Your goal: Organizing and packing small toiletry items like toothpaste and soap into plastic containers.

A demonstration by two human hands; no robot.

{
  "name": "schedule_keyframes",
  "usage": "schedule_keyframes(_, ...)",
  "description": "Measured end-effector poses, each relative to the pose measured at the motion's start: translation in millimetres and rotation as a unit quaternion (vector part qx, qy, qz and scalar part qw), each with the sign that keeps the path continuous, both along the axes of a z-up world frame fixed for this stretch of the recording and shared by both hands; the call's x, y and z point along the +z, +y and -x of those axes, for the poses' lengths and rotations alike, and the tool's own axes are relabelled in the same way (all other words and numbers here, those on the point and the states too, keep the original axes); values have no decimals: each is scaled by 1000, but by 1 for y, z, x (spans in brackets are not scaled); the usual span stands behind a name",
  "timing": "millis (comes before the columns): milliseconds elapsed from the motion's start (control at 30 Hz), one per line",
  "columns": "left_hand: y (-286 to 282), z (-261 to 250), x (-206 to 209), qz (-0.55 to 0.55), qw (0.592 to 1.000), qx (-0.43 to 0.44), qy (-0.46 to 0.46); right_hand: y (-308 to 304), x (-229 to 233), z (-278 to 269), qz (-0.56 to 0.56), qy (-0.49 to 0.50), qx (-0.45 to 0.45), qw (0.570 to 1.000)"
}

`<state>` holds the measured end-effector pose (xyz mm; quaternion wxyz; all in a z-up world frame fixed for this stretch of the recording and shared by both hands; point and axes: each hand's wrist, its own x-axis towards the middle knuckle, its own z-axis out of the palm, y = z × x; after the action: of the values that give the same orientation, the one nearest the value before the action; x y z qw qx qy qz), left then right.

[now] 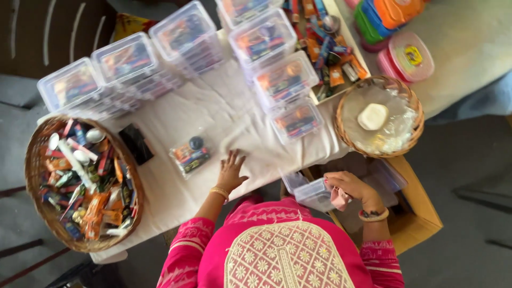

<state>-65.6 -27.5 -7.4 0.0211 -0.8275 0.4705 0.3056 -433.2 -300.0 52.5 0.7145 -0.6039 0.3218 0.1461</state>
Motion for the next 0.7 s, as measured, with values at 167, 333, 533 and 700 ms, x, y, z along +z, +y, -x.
schedule_keyframes(167,35,-14,-3,144,959,125,208,19,136,-97,86,-16,78,993)
schedule_keyframes(333,53,-35,62,194,756,256,571,72,143,-187,224,-136,94,961)
schedule_keyframes(533,53,-62,29,262,635,369,626,140,68,-265,530,-272,119,794)
schedule_keyframes(700,50,-61,40,376,847,287,244,169,50,-282,476,-179,124,852)
